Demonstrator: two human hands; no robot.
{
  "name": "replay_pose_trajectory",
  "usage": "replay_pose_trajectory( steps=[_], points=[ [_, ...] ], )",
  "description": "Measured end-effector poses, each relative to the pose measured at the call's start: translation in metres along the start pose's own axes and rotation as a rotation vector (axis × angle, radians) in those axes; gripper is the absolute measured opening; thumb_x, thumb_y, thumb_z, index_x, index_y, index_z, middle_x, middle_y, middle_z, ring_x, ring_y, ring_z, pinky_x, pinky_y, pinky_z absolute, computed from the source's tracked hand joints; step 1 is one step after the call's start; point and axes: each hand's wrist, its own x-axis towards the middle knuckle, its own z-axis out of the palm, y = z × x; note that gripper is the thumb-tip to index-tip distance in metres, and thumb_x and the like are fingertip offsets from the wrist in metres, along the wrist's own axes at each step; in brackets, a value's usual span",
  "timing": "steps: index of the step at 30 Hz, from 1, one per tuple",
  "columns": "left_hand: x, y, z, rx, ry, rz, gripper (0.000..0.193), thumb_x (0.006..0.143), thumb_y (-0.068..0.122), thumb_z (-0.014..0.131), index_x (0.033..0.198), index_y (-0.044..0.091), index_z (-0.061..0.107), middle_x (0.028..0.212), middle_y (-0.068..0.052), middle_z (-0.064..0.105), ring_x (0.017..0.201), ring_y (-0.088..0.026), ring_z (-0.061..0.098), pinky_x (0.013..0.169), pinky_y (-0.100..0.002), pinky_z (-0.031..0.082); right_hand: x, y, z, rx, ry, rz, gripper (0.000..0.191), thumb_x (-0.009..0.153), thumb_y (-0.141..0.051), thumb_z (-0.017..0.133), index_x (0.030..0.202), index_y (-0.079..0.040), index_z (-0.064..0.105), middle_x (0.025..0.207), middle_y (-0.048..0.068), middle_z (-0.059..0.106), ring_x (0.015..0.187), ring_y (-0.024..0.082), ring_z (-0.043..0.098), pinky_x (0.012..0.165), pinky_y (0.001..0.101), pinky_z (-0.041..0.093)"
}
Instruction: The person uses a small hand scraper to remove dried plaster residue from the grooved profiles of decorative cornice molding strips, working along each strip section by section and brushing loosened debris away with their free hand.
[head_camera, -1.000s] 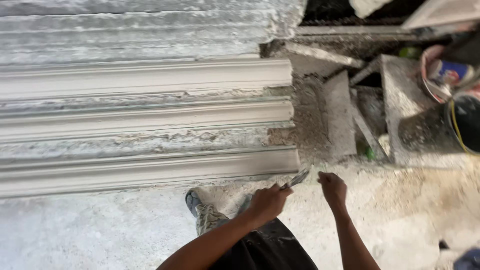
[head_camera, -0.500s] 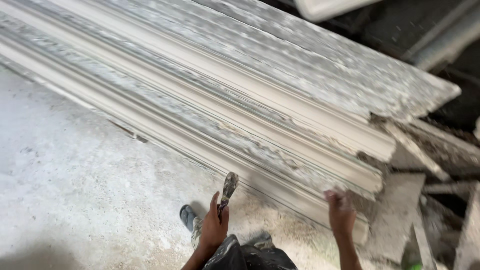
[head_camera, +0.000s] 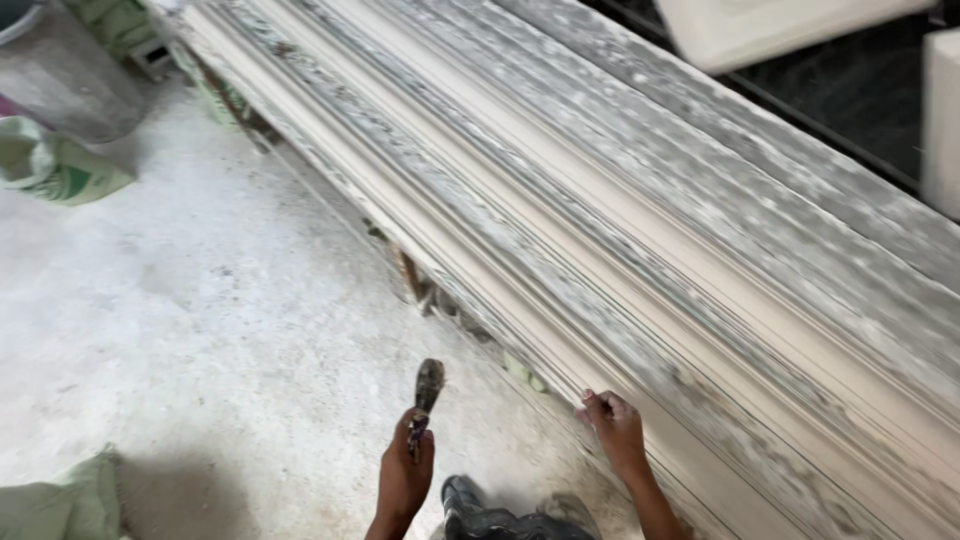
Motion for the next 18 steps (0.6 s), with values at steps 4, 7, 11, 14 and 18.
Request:
replay_pose_trajectory(
  steps=[4,7,11,14,18],
  points=[
    [0.067,-0.016,-0.066,-0.055,0.092,-0.071,0.046,0.095,0.022,0.062,0.139,0.007,0.054,0.094,-0.02,0.076,0.082,-0.031,0.077,0.068,-0.04,0.058,0.032,-0.086,0.075,0.232,-0.062,-0.399,0.033,0.097,-0.026,0.063,0.119,0.0,0.066,0.095,0.005,0.076,0.084,0.009,0.072,0.073,0.0252,0.057],
    [0.117,-0.035,-0.082,-0.114,0.125,-0.174,0.046,0.096,0.024,0.063,0.139,0.008,0.055,0.087,-0.019,0.077,0.075,-0.03,0.076,0.066,-0.04,0.058,0.068,-0.129,0.122,0.234,-0.164,-0.099,0.033,0.096,-0.03,0.062,0.11,-0.001,0.069,0.075,0.002,0.068,0.061,0.01,0.063,0.057,0.0287,0.052],
    [0.191,-0.054,-0.091,-0.124,0.117,-0.195,0.045,0.095,0.025,0.065,0.136,0.009,0.057,0.078,-0.015,0.076,0.065,-0.024,0.072,0.061,-0.038,0.056,0.127,-0.162,0.187,-0.001,-0.204,-0.127,0.039,0.103,-0.036,0.061,0.101,0.001,0.076,0.061,0.001,0.047,0.052,0.01,0.039,0.049,0.0299,0.034],
    [0.26,-0.053,-0.11,-0.062,0.105,-0.166,0.044,0.094,0.024,0.065,0.135,0.01,0.057,0.073,-0.014,0.072,0.06,-0.022,0.068,0.057,-0.038,0.052,0.184,-0.2,0.241,-0.016,-0.242,-0.286,0.041,0.102,-0.038,0.059,0.098,-0.002,0.077,0.059,-0.001,0.049,0.053,0.006,0.039,0.049,0.0262,0.034],
    [0.346,-0.037,-0.155,-0.09,0.119,-0.176,0.045,0.093,0.023,0.065,0.135,0.01,0.057,0.068,-0.013,0.07,0.056,-0.021,0.063,0.054,-0.038,0.05,0.242,-0.272,0.306,-0.107,-0.356,-0.254,0.041,0.102,-0.039,0.056,0.102,-0.005,0.079,0.054,0.001,0.048,0.05,0.007,0.04,0.048,0.0279,0.033]
  ],
)
